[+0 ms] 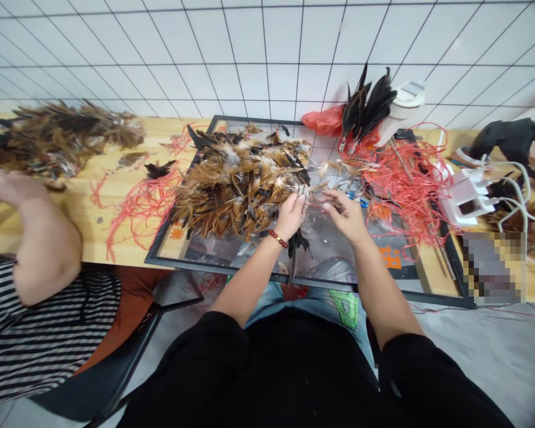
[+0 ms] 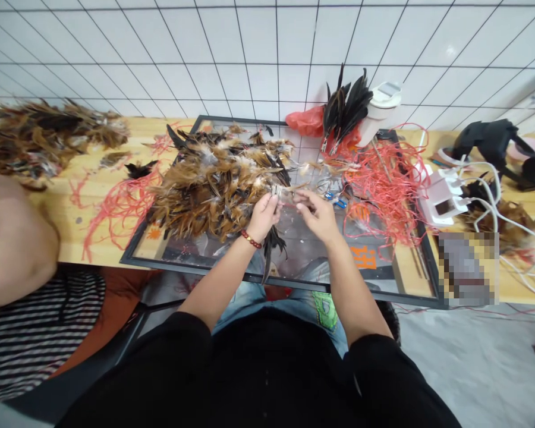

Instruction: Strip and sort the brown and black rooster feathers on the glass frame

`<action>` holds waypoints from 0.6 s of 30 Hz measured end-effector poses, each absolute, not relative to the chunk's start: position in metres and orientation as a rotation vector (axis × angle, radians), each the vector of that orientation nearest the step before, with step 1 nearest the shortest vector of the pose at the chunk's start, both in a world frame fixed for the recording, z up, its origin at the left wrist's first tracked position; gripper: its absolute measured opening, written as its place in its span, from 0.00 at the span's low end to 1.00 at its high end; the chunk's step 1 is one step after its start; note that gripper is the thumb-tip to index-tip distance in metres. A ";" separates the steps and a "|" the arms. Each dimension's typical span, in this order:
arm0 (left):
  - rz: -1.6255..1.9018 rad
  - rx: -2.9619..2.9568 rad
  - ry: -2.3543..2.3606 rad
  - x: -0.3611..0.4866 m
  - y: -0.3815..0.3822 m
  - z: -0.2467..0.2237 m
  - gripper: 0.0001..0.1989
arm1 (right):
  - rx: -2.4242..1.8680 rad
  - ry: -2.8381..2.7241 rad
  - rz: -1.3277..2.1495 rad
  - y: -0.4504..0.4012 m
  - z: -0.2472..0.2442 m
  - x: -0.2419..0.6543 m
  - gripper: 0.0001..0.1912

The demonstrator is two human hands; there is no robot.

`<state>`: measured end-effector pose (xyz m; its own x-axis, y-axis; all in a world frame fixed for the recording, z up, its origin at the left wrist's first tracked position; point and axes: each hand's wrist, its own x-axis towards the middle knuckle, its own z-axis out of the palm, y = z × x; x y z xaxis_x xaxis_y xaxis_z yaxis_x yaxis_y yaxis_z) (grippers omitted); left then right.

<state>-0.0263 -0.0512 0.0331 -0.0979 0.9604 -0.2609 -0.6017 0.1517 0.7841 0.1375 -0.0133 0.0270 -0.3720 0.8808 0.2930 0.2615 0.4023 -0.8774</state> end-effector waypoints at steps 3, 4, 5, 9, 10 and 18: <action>1.392 0.623 1.020 -0.026 -0.053 0.038 0.14 | -0.879 -1.865 1.141 -0.011 0.021 0.141 0.37; 1.382 0.649 1.030 -0.025 -0.054 0.040 0.15 | -0.856 -1.873 1.189 -0.011 0.019 0.140 0.40; 1.377 0.671 1.038 -0.025 -0.054 0.042 0.15 | -0.842 -1.885 1.235 -0.012 0.017 0.139 0.40; 1.356 0.696 1.067 -0.025 -0.054 0.047 0.17 | -0.924 -1.965 1.156 -0.011 0.019 0.138 0.20; 1.350 0.683 1.080 -0.026 -0.054 0.048 0.17 | -0.965 -1.962 1.042 -0.010 0.021 0.139 0.19; 1.424 0.828 1.131 -0.028 -0.055 0.042 0.18 | -1.091 -2.095 0.236 -0.009 0.026 0.147 0.13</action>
<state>-0.0276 -0.0549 0.0422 -0.1713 0.9804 -0.0976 -0.3166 0.0390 0.9477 0.1465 -0.0095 0.0262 -0.3564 0.7665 0.5343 0.6283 0.6199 -0.4701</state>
